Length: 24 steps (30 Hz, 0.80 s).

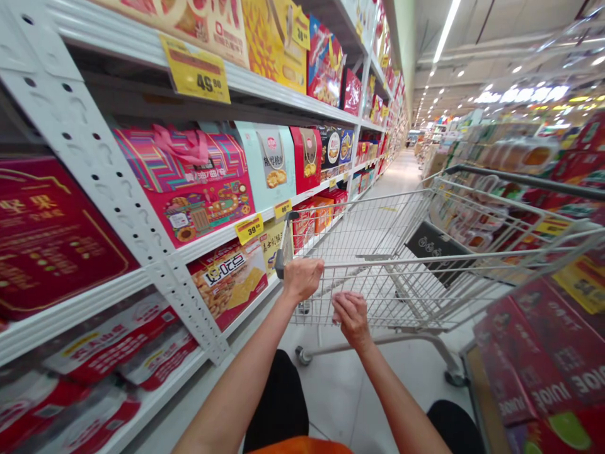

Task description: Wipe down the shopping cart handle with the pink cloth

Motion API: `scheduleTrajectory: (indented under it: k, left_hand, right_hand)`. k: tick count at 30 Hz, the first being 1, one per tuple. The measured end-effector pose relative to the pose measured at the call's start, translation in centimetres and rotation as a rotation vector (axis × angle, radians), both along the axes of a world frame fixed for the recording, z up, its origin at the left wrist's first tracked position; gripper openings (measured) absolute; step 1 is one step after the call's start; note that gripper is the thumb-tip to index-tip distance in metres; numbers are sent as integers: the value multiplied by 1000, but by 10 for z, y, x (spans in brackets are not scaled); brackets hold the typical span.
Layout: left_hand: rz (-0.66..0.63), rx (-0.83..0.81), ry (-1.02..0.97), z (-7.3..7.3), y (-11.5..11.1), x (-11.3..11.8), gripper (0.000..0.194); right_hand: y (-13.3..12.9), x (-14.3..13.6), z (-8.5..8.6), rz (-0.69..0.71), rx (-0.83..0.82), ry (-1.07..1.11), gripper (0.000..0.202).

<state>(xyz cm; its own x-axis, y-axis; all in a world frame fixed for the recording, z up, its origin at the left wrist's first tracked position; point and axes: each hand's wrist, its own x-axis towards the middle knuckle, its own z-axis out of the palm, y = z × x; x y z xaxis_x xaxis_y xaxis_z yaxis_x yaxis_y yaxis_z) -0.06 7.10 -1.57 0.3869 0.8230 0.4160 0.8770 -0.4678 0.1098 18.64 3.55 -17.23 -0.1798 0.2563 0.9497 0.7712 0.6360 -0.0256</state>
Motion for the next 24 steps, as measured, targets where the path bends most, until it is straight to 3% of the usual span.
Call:
scheduleTrajectory:
  k: [2,8,12,14,16,20,22,24]
  left_hand:
    - [0,4,5,1,0,0,61]
    - [-16,4,14,4,-8,3,59]
    - [-28,-56,14,11,-13,2,56]
    - [-66,-91,2,20,-10,-4,54]
    - [-124,-81,7,33,-2,-15,51]
    - [-75,-71,39,51,25,-38,50]
    - [-49,-245,85,50,37,-46,54]
    - [-47,-414,153,45,45,-49,58]
  right_hand:
    - [-4,-2,1,8,-36,-1,46]
    - [9,-15,26,11,18,-112,49]
    - [2,-26,2,-30,18,-70,42]
    - [-7,-27,-11,-16,1,-53,41]
    - [-14,-26,-12,-9,-31,-42,43]
    - [-8,-31,18,23,-29,-87,51]
    - [3,-39,33,31,-1,-123,52]
    - [11,-49,37,14,24,-126,52]
